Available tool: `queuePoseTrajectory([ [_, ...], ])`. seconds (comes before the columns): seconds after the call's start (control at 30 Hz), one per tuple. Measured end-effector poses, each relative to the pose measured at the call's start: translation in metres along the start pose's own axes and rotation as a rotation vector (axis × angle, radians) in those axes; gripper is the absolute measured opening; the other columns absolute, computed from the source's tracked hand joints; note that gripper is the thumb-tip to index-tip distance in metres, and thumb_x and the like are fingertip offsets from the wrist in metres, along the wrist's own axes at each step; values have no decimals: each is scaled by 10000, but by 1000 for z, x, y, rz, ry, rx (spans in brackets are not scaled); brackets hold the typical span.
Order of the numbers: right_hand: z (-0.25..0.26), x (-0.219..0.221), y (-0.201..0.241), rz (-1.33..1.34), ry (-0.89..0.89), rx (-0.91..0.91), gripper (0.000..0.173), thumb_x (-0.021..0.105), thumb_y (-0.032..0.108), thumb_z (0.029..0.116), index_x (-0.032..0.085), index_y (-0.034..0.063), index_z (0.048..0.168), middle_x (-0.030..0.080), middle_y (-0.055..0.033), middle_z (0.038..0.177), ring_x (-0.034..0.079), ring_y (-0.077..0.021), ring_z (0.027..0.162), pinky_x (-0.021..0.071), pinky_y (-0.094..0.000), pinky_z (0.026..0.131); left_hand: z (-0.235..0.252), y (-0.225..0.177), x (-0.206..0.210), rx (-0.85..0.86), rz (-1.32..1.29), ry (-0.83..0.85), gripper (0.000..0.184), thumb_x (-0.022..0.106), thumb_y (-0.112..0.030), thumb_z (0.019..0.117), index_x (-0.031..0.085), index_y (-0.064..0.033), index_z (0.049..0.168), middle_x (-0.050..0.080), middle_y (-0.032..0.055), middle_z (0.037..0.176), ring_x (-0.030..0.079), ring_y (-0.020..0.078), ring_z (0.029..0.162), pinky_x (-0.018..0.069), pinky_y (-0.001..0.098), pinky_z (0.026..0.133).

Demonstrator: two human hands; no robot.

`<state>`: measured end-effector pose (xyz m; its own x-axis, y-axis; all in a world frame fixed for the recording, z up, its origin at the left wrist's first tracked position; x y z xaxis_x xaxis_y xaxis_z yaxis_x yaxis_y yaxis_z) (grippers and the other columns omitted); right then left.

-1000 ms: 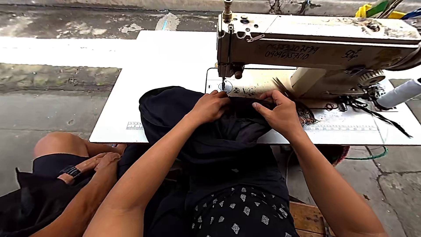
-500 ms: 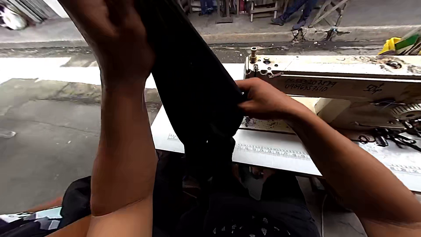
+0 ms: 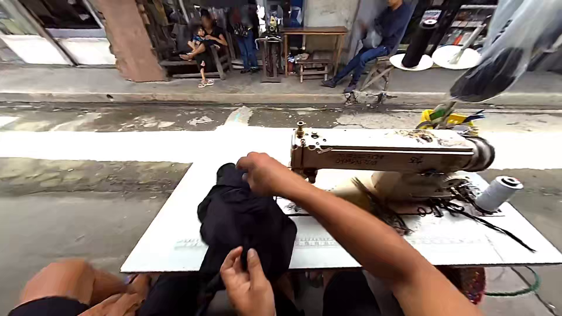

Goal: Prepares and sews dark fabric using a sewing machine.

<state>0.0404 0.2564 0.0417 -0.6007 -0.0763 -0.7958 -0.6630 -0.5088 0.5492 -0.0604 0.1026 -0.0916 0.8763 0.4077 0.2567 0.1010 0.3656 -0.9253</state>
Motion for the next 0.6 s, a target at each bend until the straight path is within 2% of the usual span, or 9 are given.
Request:
queuePoseTrajectory([
  [0.07,-60,8,-6,106,-6,115,271,570,217,1035,709,-12,1074,709,-175,954,699,-304,916,556,-530,827,-9,11,-9,-42,-15,44,327,526,39,971,398,91,1268,562,-34,1135,564,-110,1039,513,154,925],
  [0.13,-118,23,-2,269,-5,88,345,688,318,979,727,-22,1028,728,-153,894,714,-261,840,579,-487,787,-4,8,-14,-70,-87,164,237,545,38,966,496,-60,1176,620,-137,1067,609,-79,996,550,190,898],
  [0.23,-163,46,-4,420,-4,-51,468,814,226,874,678,-66,1212,710,-200,1121,687,-275,1065,551,-449,959,15,-19,1,-26,-43,604,213,552,-13,998,619,-22,1200,727,-52,1059,714,48,919,628,288,832],
  [0.3,-165,49,-9,401,-160,-98,302,722,69,898,685,-64,1166,717,-180,1093,697,-233,1047,572,-387,942,43,-44,12,236,231,790,253,631,-148,1006,705,24,1176,771,37,938,733,63,769,637,261,695],
  [0.33,-163,46,-12,355,-239,-92,231,666,11,883,704,-54,1102,717,-161,1041,697,-210,994,581,-355,893,64,-54,15,422,403,747,277,642,-234,1002,753,-14,1128,762,35,857,700,50,700,605,250,643],
  [0.4,-162,40,-18,248,-315,-56,181,618,-6,884,730,-20,1025,724,-129,996,702,-178,941,590,-341,838,109,-65,25,612,586,733,287,646,-249,985,766,-28,1123,756,89,902,711,133,779,604,362,729],
  [0.47,-163,38,-24,183,-318,-44,201,595,14,911,752,39,1034,708,-76,1000,689,-128,916,600,-318,802,145,-53,48,647,535,953,250,666,-200,967,766,-37,1128,747,103,1075,698,199,1025,556,435,928],
  [0.53,-165,41,-23,142,-318,-66,230,575,17,929,761,81,1048,676,-58,995,663,-117,907,592,-305,783,153,-25,69,569,482,1298,239,694,-167,931,768,-87,1144,733,54,1201,657,174,1191,511,424,1063],
  [0.6,-169,42,-24,99,-365,-77,250,559,8,925,768,79,1043,677,-81,970,661,-128,901,580,-279,790,132,3,79,357,542,1612,363,784,-150,884,743,-106,1242,731,47,1244,658,173,1207,507,456,1073],
])
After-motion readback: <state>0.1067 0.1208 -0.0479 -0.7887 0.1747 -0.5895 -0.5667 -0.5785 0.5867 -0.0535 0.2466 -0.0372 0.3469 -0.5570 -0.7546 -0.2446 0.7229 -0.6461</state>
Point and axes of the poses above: each hand's wrist, its own z-axis towards the middle knuckle, its own x-axis out of the palm, y = z × x, the point moved 5 cm from there along z, towards the middle knuckle
